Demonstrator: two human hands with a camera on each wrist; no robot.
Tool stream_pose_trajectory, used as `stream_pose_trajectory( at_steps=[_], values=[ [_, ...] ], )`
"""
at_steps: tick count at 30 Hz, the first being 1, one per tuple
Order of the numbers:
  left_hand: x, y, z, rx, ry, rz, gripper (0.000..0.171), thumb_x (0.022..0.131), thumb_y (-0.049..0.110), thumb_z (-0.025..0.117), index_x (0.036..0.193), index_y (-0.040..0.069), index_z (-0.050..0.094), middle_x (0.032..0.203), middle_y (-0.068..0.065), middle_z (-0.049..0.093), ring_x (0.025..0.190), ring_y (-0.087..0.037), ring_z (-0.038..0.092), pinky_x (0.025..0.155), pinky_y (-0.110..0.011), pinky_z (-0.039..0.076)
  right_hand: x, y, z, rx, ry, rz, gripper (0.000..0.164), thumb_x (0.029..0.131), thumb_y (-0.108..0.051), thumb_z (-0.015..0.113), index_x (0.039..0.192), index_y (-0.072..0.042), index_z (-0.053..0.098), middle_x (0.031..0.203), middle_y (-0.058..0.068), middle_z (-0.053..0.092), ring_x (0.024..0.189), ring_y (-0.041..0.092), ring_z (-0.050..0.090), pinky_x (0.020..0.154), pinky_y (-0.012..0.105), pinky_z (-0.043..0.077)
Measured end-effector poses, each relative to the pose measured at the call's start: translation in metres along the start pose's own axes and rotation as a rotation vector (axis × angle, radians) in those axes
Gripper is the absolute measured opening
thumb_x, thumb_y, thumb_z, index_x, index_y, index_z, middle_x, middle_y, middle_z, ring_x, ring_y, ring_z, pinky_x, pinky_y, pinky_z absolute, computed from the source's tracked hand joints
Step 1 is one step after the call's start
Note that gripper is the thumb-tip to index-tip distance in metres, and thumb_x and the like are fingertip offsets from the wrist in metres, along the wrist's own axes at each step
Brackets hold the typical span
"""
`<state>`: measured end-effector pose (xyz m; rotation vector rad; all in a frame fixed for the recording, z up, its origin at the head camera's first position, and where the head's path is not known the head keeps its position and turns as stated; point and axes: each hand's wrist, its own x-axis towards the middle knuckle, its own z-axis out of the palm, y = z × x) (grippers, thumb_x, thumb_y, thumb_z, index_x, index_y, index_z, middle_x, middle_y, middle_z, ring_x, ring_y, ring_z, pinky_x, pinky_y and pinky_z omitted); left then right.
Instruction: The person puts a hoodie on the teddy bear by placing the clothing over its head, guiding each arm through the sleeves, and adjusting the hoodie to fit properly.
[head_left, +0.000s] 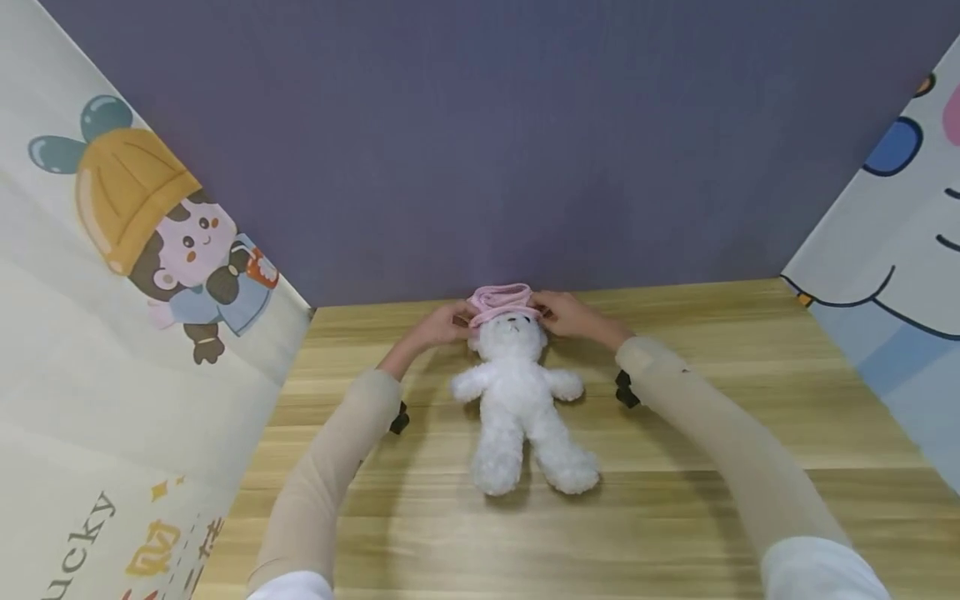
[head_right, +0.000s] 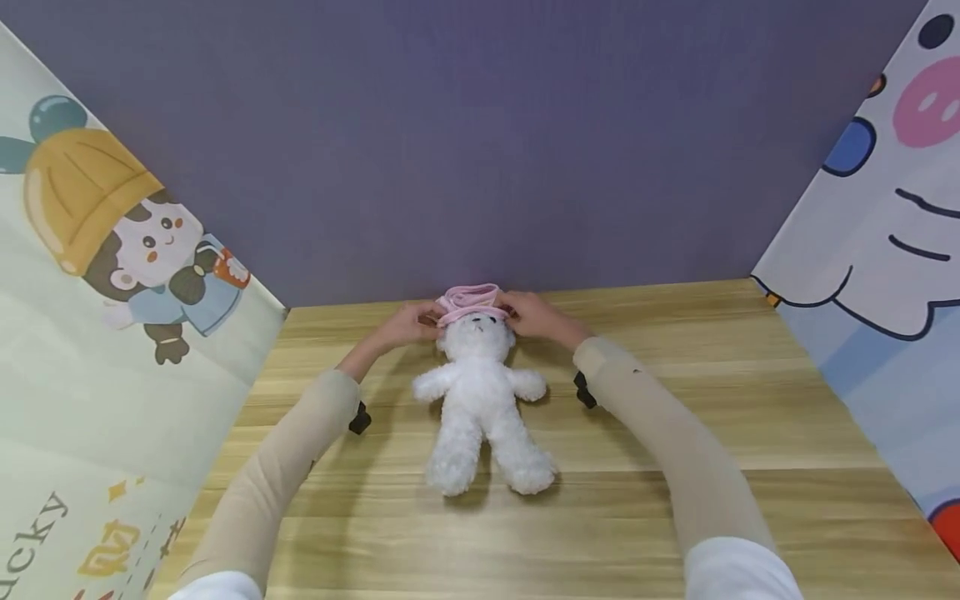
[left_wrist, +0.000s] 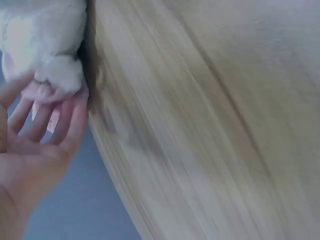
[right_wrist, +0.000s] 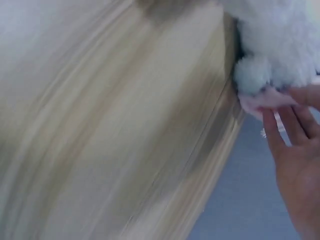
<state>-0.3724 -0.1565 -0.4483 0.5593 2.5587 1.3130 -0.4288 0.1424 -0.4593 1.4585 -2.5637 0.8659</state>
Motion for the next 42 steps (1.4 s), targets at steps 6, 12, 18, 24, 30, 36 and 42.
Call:
stream_pose_trajectory(
  at_steps=[6, 12, 18, 24, 30, 36, 42],
  values=[
    [-0.006, -0.006, 0.01, -0.003, -0.103, -0.039, 0.038, 0.086, 0.008, 0.081, 0.112, -0.003, 0.055, 0.12, -0.018, 0.064, 0.112, -0.03, 0.063, 0.096, -0.036, 0.053, -0.012, -0.005, -0.004, 0.243, -0.235, 0.135, 0.053, 0.09, -0.001, 0.075, 0.134, 0.007, 0.048, 0.131, 0.03, 0.056, 0.124, 0.046, 0.057, 0.104, 0.05, 0.049],
    [0.005, -0.012, 0.037, -0.022, 0.016, -0.003, 0.026, 0.081, -0.001, 0.074, 0.093, 0.004, 0.053, 0.084, -0.003, 0.054, 0.075, -0.013, 0.051, 0.065, -0.026, 0.045, -0.016, -0.016, 0.006, 0.21, -0.141, 0.152, 0.041, 0.093, -0.002, 0.072, 0.128, 0.001, 0.052, 0.119, 0.021, 0.063, 0.114, 0.037, 0.064, 0.096, 0.046, 0.054],
    [0.01, -0.005, 0.053, 0.104, 0.185, -0.003, 0.026, 0.078, 0.007, 0.072, 0.099, -0.002, 0.059, 0.084, -0.005, 0.051, 0.071, -0.015, 0.043, 0.063, -0.027, 0.037, -0.015, -0.025, 0.016, -0.001, -0.016, 0.15, 0.027, 0.091, 0.002, 0.062, 0.118, 0.002, 0.056, 0.083, 0.01, 0.056, 0.069, 0.02, 0.053, 0.061, 0.035, 0.046],
    [0.009, 0.0, 0.067, 0.202, 0.359, 0.027, 0.013, 0.075, 0.0, 0.071, 0.084, 0.005, 0.063, 0.07, -0.002, 0.049, 0.065, -0.013, 0.041, 0.057, -0.025, 0.035, -0.012, -0.029, 0.022, -0.121, 0.051, 0.19, 0.048, 0.085, 0.003, 0.062, 0.133, 0.005, 0.058, 0.074, 0.009, 0.06, 0.061, 0.016, 0.048, 0.057, 0.033, 0.043],
    [-0.001, 0.012, 0.075, 0.365, 0.413, 0.006, 0.03, 0.08, 0.0, 0.069, 0.067, 0.014, 0.045, 0.059, 0.002, 0.037, 0.054, -0.011, 0.035, 0.047, -0.025, 0.03, -0.011, -0.037, 0.024, -0.163, 0.096, 0.183, 0.051, 0.078, 0.007, 0.065, 0.129, 0.003, 0.065, 0.08, 0.015, 0.068, 0.061, 0.02, 0.05, 0.061, 0.038, 0.05],
    [-0.008, 0.015, 0.07, 0.485, 0.388, -0.02, 0.015, 0.085, 0.008, 0.07, 0.098, 0.002, 0.069, 0.076, -0.01, 0.062, 0.061, -0.015, 0.045, 0.048, -0.029, 0.037, -0.016, -0.037, 0.018, -0.112, 0.053, 0.148, 0.031, 0.084, 0.002, 0.067, 0.115, 0.005, 0.066, 0.077, 0.01, 0.063, 0.062, 0.015, 0.047, 0.06, 0.033, 0.045],
    [-0.017, 0.005, 0.055, 0.22, 0.188, -0.065, 0.021, 0.089, 0.014, 0.065, 0.098, 0.0, 0.053, 0.078, -0.006, 0.044, 0.066, -0.014, 0.038, 0.06, -0.028, 0.034, -0.026, -0.041, 0.005, 0.155, -0.131, 0.225, 0.021, 0.099, -0.021, 0.067, 0.102, -0.006, 0.052, 0.084, 0.005, 0.052, 0.071, 0.016, 0.046, 0.065, 0.032, 0.04]
  ],
)
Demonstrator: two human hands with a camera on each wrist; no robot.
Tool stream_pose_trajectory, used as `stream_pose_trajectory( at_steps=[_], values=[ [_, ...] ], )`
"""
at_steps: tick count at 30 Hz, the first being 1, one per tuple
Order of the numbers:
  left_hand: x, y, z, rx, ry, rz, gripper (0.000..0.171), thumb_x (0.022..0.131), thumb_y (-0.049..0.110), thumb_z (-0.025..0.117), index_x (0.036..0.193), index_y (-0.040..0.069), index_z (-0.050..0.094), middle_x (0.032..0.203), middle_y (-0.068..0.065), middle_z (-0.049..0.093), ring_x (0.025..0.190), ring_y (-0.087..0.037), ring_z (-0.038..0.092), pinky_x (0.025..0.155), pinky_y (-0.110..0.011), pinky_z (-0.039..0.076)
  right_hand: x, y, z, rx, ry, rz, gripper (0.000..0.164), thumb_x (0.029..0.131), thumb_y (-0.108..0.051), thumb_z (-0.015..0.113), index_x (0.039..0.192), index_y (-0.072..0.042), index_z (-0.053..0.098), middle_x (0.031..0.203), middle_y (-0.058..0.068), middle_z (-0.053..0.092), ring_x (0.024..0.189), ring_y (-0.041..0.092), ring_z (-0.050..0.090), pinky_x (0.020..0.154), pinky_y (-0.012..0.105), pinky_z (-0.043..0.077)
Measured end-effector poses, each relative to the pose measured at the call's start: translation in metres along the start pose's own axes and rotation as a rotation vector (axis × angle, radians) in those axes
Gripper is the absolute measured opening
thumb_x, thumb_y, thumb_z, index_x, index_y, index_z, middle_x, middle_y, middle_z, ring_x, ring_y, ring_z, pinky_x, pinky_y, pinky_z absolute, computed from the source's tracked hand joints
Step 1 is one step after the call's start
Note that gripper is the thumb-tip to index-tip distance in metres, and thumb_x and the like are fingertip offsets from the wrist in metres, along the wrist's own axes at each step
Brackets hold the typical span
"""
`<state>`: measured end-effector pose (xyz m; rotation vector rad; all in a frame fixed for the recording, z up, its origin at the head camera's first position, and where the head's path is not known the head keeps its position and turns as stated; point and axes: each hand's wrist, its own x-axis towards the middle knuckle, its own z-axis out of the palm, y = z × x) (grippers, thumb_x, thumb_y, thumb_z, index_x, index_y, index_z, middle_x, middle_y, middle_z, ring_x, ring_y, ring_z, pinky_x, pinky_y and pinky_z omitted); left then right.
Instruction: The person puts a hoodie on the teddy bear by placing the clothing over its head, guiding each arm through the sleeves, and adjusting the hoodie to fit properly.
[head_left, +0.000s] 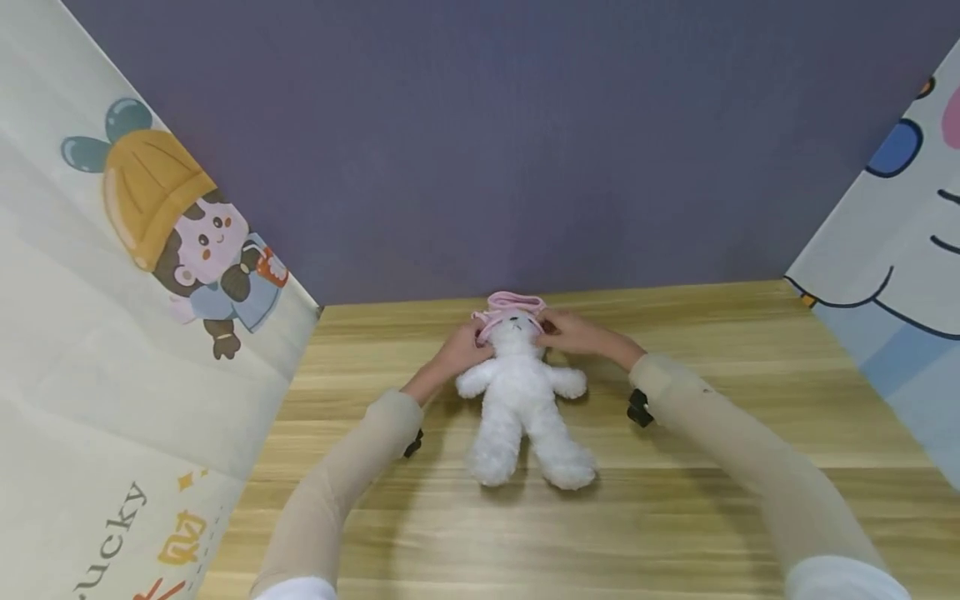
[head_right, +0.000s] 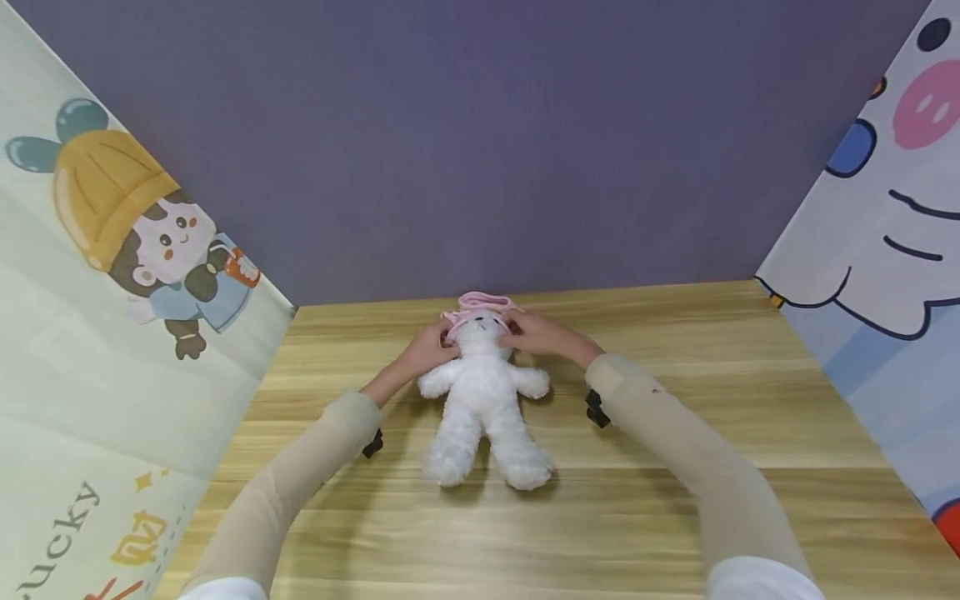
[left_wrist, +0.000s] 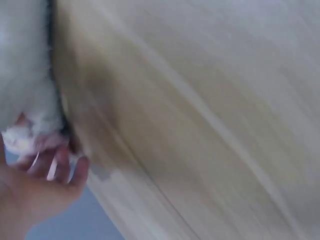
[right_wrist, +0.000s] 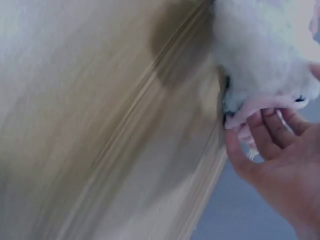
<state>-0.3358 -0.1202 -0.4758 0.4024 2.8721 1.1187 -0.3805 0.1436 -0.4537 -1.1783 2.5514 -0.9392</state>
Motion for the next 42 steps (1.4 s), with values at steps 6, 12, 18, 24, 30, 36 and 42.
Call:
stream_pose_trajectory(
  at_steps=[6, 12, 18, 24, 30, 36, 42],
  values=[
    [0.002, 0.007, -0.004, -0.09, -0.066, -0.056, 0.033, 0.089, 0.033, 0.072, 0.097, 0.007, 0.053, 0.083, -0.002, 0.052, 0.074, -0.016, 0.05, 0.065, -0.03, 0.044, -0.001, -0.002, 0.004, 0.021, 0.022, 0.077, 0.032, 0.096, -0.03, 0.072, 0.103, -0.007, 0.052, 0.084, 0.006, 0.054, 0.066, 0.016, 0.047, 0.062, 0.032, 0.041],
    [0.009, 0.034, 0.006, 0.152, 0.102, -0.116, 0.044, 0.085, 0.031, 0.079, 0.114, 0.001, 0.065, 0.076, -0.005, 0.058, 0.064, -0.017, 0.053, 0.055, -0.031, 0.047, 0.005, -0.005, 0.007, -0.077, 0.176, 0.116, 0.029, 0.088, -0.015, 0.08, 0.101, -0.006, 0.056, 0.08, 0.005, 0.057, 0.066, 0.017, 0.05, 0.062, 0.033, 0.042],
    [0.01, 0.042, 0.016, 0.35, 0.225, -0.053, 0.036, 0.086, 0.022, 0.075, 0.118, 0.006, 0.07, 0.068, -0.003, 0.058, 0.054, -0.015, 0.049, 0.045, -0.029, 0.043, 0.004, -0.004, 0.011, -0.192, 0.314, 0.051, 0.02, 0.081, 0.0, 0.074, 0.086, -0.007, 0.056, 0.069, 0.003, 0.051, 0.061, 0.017, 0.045, 0.058, 0.031, 0.036],
    [0.008, 0.041, 0.023, 0.442, 0.308, 0.048, 0.011, 0.084, 0.016, 0.076, 0.094, 0.012, 0.075, 0.077, -0.008, 0.07, 0.067, -0.026, 0.065, 0.053, -0.039, 0.049, 0.001, 0.002, 0.016, -0.281, 0.381, -0.052, 0.033, 0.072, 0.004, 0.073, 0.068, -0.015, 0.046, 0.063, -0.002, 0.042, 0.06, 0.014, 0.04, 0.053, 0.027, 0.031],
    [0.008, 0.036, 0.02, 0.431, 0.269, 0.064, 0.012, 0.091, 0.023, 0.069, 0.087, 0.012, 0.066, 0.078, -0.006, 0.063, 0.067, -0.023, 0.06, 0.056, -0.039, 0.048, 0.001, 0.008, -0.002, -0.165, 0.138, -0.033, 0.024, 0.095, -0.024, 0.072, 0.09, -0.01, 0.052, 0.073, 0.001, 0.052, 0.062, 0.014, 0.048, 0.059, 0.032, 0.041],
    [0.002, 0.029, 0.026, 0.424, 0.262, 0.118, 0.01, 0.091, 0.021, 0.069, 0.086, 0.012, 0.067, 0.083, -0.004, 0.064, 0.068, -0.02, 0.058, 0.055, -0.036, 0.047, 0.0, 0.011, 0.01, -0.148, 0.192, 0.017, 0.034, 0.095, -0.034, 0.071, 0.079, -0.014, 0.049, 0.062, -0.002, 0.043, 0.054, 0.011, 0.035, 0.054, 0.028, 0.032],
    [0.004, 0.03, 0.04, 0.559, 0.35, 0.189, 0.006, 0.086, 0.019, 0.075, 0.083, 0.013, 0.073, 0.085, -0.003, 0.07, 0.077, -0.026, 0.066, 0.062, -0.041, 0.053, 0.007, 0.003, 0.027, -0.359, 0.376, 0.036, 0.04, 0.088, -0.026, 0.074, 0.063, -0.018, 0.044, 0.056, -0.004, 0.04, 0.051, 0.013, 0.038, 0.048, 0.031, 0.031]
  ],
)
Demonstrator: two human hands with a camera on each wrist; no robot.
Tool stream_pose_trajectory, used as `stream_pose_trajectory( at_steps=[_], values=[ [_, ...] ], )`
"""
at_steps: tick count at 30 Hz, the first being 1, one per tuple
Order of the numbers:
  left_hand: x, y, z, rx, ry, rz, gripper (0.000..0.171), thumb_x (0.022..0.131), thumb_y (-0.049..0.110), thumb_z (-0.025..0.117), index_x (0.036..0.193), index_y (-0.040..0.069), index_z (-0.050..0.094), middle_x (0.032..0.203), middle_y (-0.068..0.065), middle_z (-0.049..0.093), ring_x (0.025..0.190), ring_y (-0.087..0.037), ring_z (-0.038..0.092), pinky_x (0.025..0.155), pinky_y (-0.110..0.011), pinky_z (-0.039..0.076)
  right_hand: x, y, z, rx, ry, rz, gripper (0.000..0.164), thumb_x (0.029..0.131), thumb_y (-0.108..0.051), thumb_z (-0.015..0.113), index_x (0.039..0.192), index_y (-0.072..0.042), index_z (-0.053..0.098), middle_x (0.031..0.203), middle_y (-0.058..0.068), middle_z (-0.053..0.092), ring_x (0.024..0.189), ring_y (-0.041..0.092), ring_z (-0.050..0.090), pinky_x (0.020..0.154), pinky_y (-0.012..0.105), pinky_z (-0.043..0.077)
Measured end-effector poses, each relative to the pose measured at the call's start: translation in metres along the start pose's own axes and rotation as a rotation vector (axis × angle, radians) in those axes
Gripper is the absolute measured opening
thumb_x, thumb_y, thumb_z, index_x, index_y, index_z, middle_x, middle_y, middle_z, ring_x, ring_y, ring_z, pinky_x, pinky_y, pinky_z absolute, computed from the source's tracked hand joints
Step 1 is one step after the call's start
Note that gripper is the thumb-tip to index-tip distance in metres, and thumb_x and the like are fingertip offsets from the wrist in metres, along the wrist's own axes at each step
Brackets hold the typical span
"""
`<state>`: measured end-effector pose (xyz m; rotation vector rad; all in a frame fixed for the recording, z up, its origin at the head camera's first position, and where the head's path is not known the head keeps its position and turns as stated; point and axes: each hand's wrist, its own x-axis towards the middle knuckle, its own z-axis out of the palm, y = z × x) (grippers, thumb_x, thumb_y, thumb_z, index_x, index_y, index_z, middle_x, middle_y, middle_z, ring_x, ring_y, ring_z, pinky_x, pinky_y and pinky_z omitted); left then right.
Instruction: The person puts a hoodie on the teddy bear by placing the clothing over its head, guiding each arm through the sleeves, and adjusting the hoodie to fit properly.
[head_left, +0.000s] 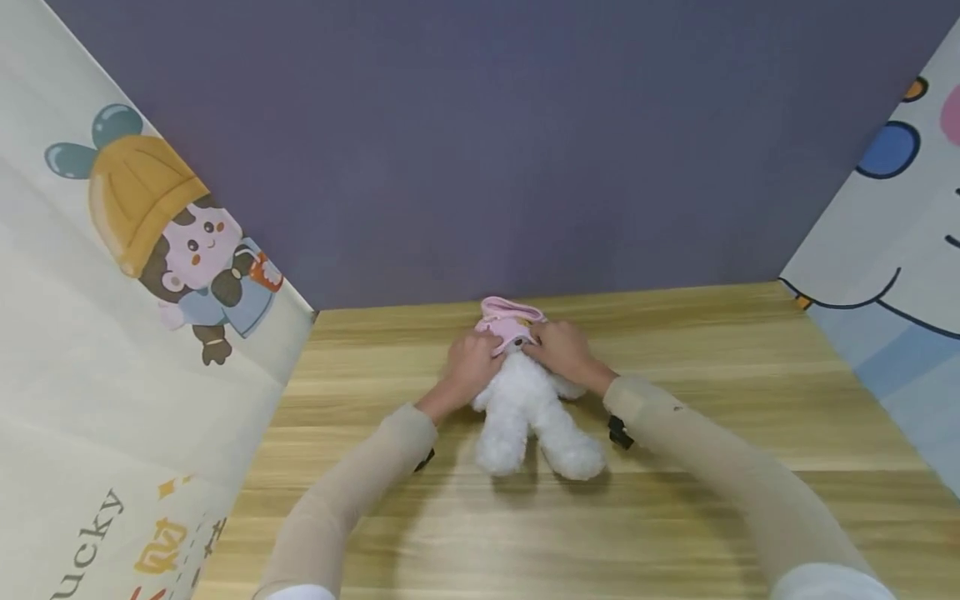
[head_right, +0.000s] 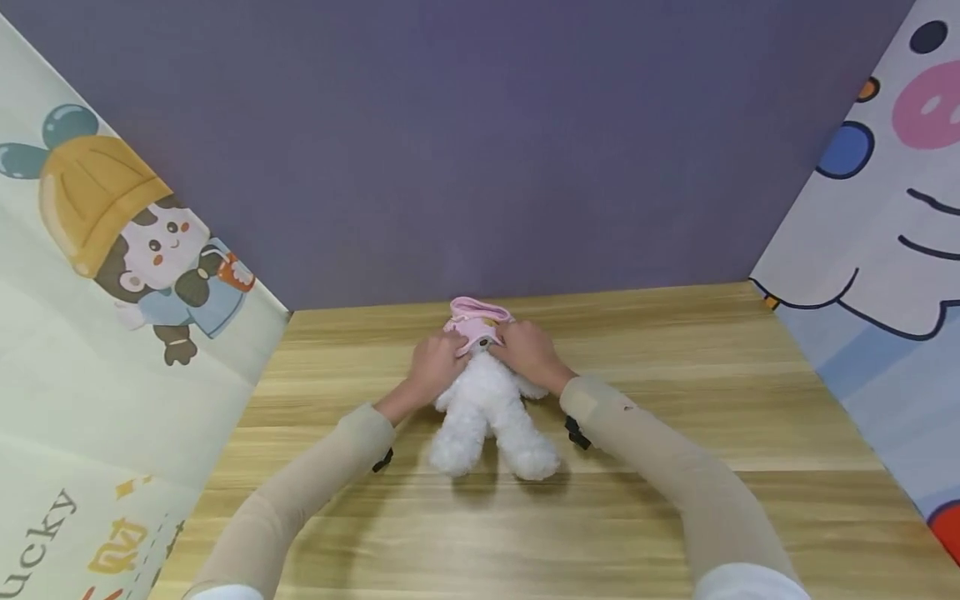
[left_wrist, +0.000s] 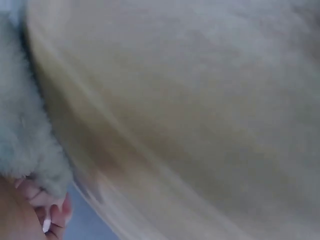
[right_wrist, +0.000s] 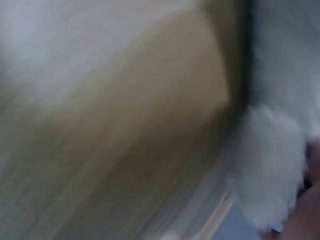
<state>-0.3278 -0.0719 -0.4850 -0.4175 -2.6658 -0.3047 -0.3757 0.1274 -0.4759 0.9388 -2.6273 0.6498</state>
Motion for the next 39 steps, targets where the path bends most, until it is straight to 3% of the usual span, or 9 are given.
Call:
stream_pose_trajectory(
  at_steps=[4, 8, 11, 15, 19, 26, 30, 35, 39],
  values=[
    [0.011, 0.001, 0.005, 0.02, 0.01, -0.01, 0.007, 0.084, 0.016, 0.076, 0.081, 0.012, 0.071, 0.086, -0.005, 0.071, 0.08, -0.028, 0.064, 0.064, -0.041, 0.054, 0.015, 0.014, 0.002, -0.018, 0.014, -0.091, 0.043, 0.09, -0.024, 0.075, 0.062, -0.019, 0.043, 0.056, -0.004, 0.039, 0.052, 0.012, 0.038, 0.046, 0.031, 0.033],
    [0.025, -0.01, 0.005, -0.143, -0.03, -0.051, 0.009, 0.088, 0.014, 0.071, 0.086, 0.007, 0.066, 0.09, -0.008, 0.067, 0.083, -0.026, 0.06, 0.069, -0.038, 0.052, 0.035, 0.042, -0.01, 0.221, -0.146, -0.151, 0.029, 0.095, -0.02, 0.072, 0.075, -0.012, 0.053, 0.066, 0.001, 0.05, 0.06, 0.017, 0.048, 0.057, 0.031, 0.04],
    [0.032, -0.024, 0.002, -0.328, -0.054, -0.105, 0.011, 0.087, 0.003, 0.068, 0.092, 0.005, 0.059, 0.088, -0.01, 0.058, 0.082, -0.025, 0.053, 0.071, -0.037, 0.047, 0.048, 0.068, -0.019, 0.407, -0.304, -0.148, 0.012, 0.096, -0.012, 0.07, 0.103, -0.006, 0.061, 0.096, 0.01, 0.066, 0.089, 0.027, 0.066, 0.077, 0.038, 0.055],
    [0.037, -0.04, 0.004, -0.461, -0.037, -0.139, 0.037, 0.078, -0.014, 0.071, 0.109, 0.001, 0.059, 0.103, -0.014, 0.062, 0.099, -0.029, 0.06, 0.087, -0.04, 0.051, 0.06, 0.099, -0.02, 0.438, -0.387, -0.178, 0.045, 0.092, 0.001, 0.071, 0.134, 0.001, 0.054, 0.134, 0.022, 0.059, 0.127, 0.039, 0.056, 0.104, 0.05, 0.048],
    [0.048, -0.045, 0.016, -0.46, -0.013, -0.149, 0.055, 0.075, -0.008, 0.08, 0.124, 0.001, 0.057, 0.128, -0.018, 0.059, 0.122, -0.033, 0.056, 0.104, -0.045, 0.046, 0.071, 0.115, -0.008, 0.373, -0.318, -0.228, 0.058, 0.087, -0.001, 0.077, 0.139, 0.004, 0.051, 0.137, 0.026, 0.056, 0.127, 0.042, 0.054, 0.107, 0.054, 0.044],
    [0.072, -0.038, 0.037, -0.319, 0.038, -0.237, 0.059, 0.072, 0.003, 0.089, 0.123, -0.001, 0.06, 0.113, -0.018, 0.067, 0.085, -0.027, 0.061, 0.076, -0.04, 0.054, 0.089, 0.124, 0.019, 0.458, -0.15, -0.241, 0.036, 0.085, 0.003, 0.074, 0.117, 0.0, 0.056, 0.107, 0.017, 0.063, 0.094, 0.03, 0.061, 0.081, 0.045, 0.052],
    [0.068, -0.03, 0.038, -0.221, 0.095, -0.251, 0.041, 0.075, 0.002, 0.084, 0.111, 0.0, 0.066, 0.103, -0.017, 0.072, 0.075, -0.024, 0.061, 0.068, -0.039, 0.054, 0.075, 0.11, 0.027, 0.495, -0.004, -0.149, 0.025, 0.08, 0.012, 0.065, 0.092, -0.007, 0.055, 0.082, 0.006, 0.056, 0.075, 0.021, 0.054, 0.066, 0.035, 0.045],
    [0.065, -0.02, 0.035, -0.264, 0.218, -0.254, 0.022, 0.076, -0.001, 0.072, 0.098, -0.003, 0.07, 0.073, -0.015, 0.066, 0.061, -0.024, 0.051, 0.059, -0.043, 0.048, 0.06, 0.082, 0.031, 0.5, 0.245, 0.011, 0.03, 0.067, 0.015, 0.049, 0.07, -0.014, 0.041, 0.063, -0.003, 0.034, 0.059, 0.019, 0.038, 0.054, 0.029, 0.026],
    [0.067, -0.019, 0.032, -0.322, 0.164, -0.292, 0.022, 0.081, -0.001, 0.07, 0.103, -0.003, 0.071, 0.076, -0.015, 0.068, 0.065, -0.023, 0.052, 0.063, -0.04, 0.049, 0.055, 0.072, 0.031, 0.46, 0.294, 0.05, 0.03, 0.067, 0.016, 0.046, 0.067, -0.012, 0.037, 0.062, -0.004, 0.028, 0.058, 0.019, 0.032, 0.054, 0.03, 0.023]
  ],
)
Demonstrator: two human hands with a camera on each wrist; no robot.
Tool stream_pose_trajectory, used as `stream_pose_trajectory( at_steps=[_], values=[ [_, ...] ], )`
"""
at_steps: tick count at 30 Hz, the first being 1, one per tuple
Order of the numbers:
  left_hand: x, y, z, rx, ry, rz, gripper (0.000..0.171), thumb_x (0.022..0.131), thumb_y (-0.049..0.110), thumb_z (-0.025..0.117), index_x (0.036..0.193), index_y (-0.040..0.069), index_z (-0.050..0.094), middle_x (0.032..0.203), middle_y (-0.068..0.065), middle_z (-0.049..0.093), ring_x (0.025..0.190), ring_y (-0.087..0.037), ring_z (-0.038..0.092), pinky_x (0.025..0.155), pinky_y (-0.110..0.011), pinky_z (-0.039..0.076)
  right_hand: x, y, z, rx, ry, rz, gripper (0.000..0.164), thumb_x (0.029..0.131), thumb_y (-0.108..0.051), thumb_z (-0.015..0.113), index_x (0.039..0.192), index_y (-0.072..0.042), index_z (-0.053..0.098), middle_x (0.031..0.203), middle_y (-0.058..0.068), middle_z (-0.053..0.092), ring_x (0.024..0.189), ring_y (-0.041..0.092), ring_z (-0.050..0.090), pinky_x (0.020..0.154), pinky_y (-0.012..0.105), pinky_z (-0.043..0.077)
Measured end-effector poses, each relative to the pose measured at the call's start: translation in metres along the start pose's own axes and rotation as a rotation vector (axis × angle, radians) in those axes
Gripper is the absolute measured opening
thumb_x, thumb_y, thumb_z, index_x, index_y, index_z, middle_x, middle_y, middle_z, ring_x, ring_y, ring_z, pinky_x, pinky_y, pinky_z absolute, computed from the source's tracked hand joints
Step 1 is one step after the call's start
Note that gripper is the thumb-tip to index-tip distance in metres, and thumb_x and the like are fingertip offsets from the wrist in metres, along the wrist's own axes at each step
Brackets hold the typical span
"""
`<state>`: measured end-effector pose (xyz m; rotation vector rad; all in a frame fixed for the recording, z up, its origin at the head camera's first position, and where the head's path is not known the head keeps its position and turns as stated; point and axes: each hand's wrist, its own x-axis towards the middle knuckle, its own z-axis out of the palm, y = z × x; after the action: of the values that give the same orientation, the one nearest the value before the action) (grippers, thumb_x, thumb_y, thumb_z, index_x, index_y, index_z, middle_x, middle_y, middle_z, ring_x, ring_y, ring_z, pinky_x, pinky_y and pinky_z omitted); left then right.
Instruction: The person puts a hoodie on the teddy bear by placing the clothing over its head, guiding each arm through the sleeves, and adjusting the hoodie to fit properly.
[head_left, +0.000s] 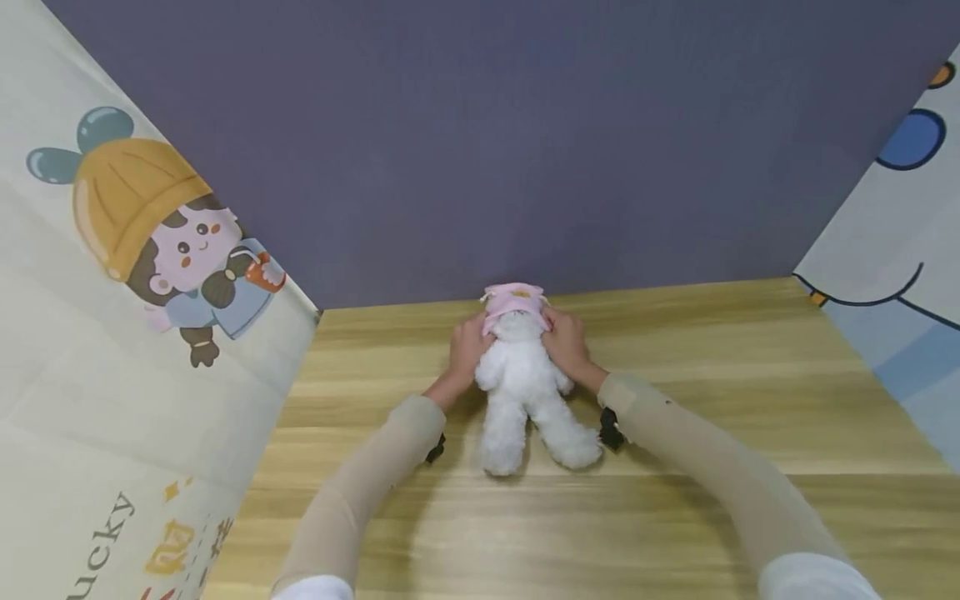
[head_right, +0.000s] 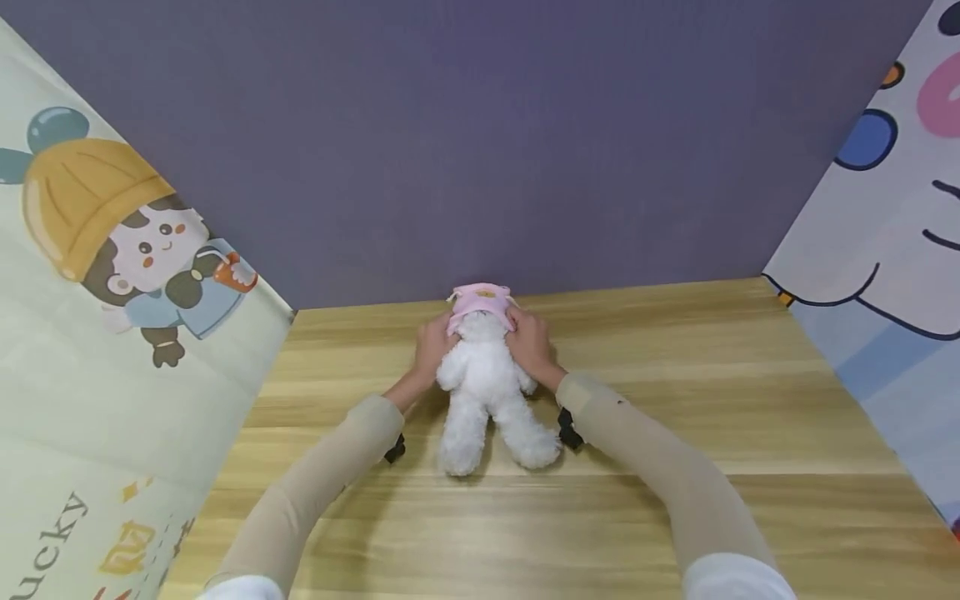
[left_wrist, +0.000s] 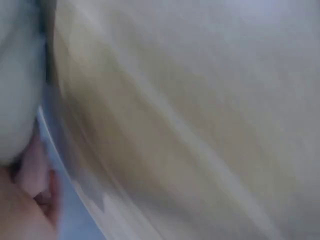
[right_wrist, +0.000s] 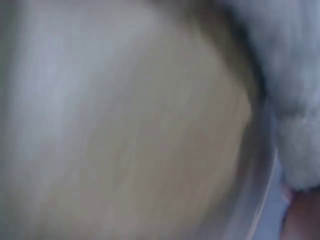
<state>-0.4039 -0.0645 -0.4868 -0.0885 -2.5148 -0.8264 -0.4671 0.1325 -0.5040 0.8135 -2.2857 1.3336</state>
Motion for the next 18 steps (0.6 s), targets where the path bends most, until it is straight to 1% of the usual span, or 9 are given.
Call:
stream_pose_trajectory(
  at_steps=[3, 5, 7, 8, 10, 12, 13, 15, 18],
  values=[
    [0.001, -0.002, -0.007, -0.055, -0.147, -0.087, 0.016, 0.087, -0.003, 0.071, 0.103, -0.001, 0.069, 0.083, -0.013, 0.067, 0.072, -0.018, 0.051, 0.064, -0.032, 0.045, -0.001, 0.003, -0.005, -0.072, -0.116, -0.025, 0.026, 0.072, 0.015, 0.052, 0.072, -0.009, 0.041, 0.063, -0.003, 0.03, 0.058, 0.017, 0.031, 0.056, 0.03, 0.025],
    [0.002, -0.003, -0.015, -0.092, -0.241, -0.106, 0.014, 0.089, -0.002, 0.072, 0.102, 0.0, 0.067, 0.086, -0.012, 0.066, 0.074, -0.016, 0.052, 0.065, -0.029, 0.044, -0.001, 0.004, -0.011, -0.09, -0.213, -0.045, 0.02, 0.076, 0.012, 0.057, 0.08, -0.005, 0.046, 0.067, -0.001, 0.037, 0.06, 0.017, 0.037, 0.058, 0.03, 0.03],
    [0.004, -0.002, -0.025, -0.125, -0.308, -0.111, 0.014, 0.092, 0.005, 0.072, 0.104, 0.001, 0.065, 0.089, -0.012, 0.064, 0.076, -0.017, 0.055, 0.066, -0.029, 0.046, -0.001, 0.002, -0.019, -0.064, -0.292, -0.047, 0.019, 0.08, 0.007, 0.061, 0.094, -0.001, 0.051, 0.076, 0.005, 0.048, 0.067, 0.019, 0.045, 0.061, 0.032, 0.037],
    [0.005, -0.001, -0.03, -0.131, -0.322, -0.102, 0.017, 0.093, 0.008, 0.072, 0.106, 0.0, 0.065, 0.093, -0.012, 0.063, 0.079, -0.019, 0.056, 0.068, -0.03, 0.047, 0.001, -0.001, -0.023, -0.045, -0.32, -0.044, 0.022, 0.082, 0.004, 0.063, 0.102, 0.001, 0.052, 0.084, 0.01, 0.053, 0.073, 0.022, 0.049, 0.065, 0.033, 0.041],
    [0.01, 0.003, -0.039, -0.128, -0.342, -0.076, 0.029, 0.092, 0.015, 0.073, 0.115, -0.001, 0.064, 0.104, -0.014, 0.063, 0.089, -0.023, 0.059, 0.075, -0.035, 0.051, 0.005, -0.01, -0.029, -0.017, -0.359, -0.035, 0.034, 0.088, -0.004, 0.066, 0.118, 0.005, 0.052, 0.102, 0.018, 0.056, 0.089, 0.028, 0.054, 0.076, 0.039, 0.046],
    [0.017, 0.009, -0.044, -0.091, -0.358, -0.044, 0.043, 0.091, 0.018, 0.074, 0.128, 0.0, 0.061, 0.116, -0.016, 0.062, 0.101, -0.027, 0.06, 0.084, -0.039, 0.052, 0.013, -0.019, -0.033, -0.019, -0.396, -0.01, 0.048, 0.091, -0.012, 0.069, 0.13, 0.007, 0.049, 0.116, 0.023, 0.054, 0.103, 0.033, 0.053, 0.085, 0.044, 0.048],
    [0.02, 0.012, -0.044, -0.066, -0.354, -0.015, 0.045, 0.09, 0.016, 0.074, 0.13, -0.001, 0.06, 0.118, -0.017, 0.062, 0.103, -0.028, 0.06, 0.087, -0.04, 0.052, 0.016, -0.024, -0.032, -0.041, -0.406, 0.001, 0.053, 0.092, -0.016, 0.069, 0.134, 0.007, 0.048, 0.122, 0.024, 0.053, 0.109, 0.035, 0.052, 0.09, 0.046, 0.047],
    [0.022, 0.016, -0.041, -0.016, -0.342, 0.04, 0.037, 0.091, 0.013, 0.074, 0.123, -0.002, 0.063, 0.113, -0.017, 0.065, 0.099, -0.027, 0.061, 0.085, -0.039, 0.052, 0.02, -0.032, -0.029, -0.09, -0.42, 0.029, 0.059, 0.093, -0.023, 0.07, 0.137, 0.007, 0.046, 0.128, 0.025, 0.051, 0.116, 0.035, 0.05, 0.097, 0.048, 0.046],
    [0.016, 0.021, -0.033, 0.033, -0.302, 0.124, 0.01, 0.095, 0.009, 0.071, 0.099, 0.002, 0.065, 0.09, -0.01, 0.065, 0.08, -0.02, 0.058, 0.072, -0.032, 0.05, 0.02, -0.043, -0.021, -0.198, -0.42, 0.063, 0.057, 0.094, -0.026, 0.069, 0.136, 0.005, 0.047, 0.129, 0.024, 0.053, 0.11, 0.035, 0.057, 0.093, 0.047, 0.05]
  ],
)
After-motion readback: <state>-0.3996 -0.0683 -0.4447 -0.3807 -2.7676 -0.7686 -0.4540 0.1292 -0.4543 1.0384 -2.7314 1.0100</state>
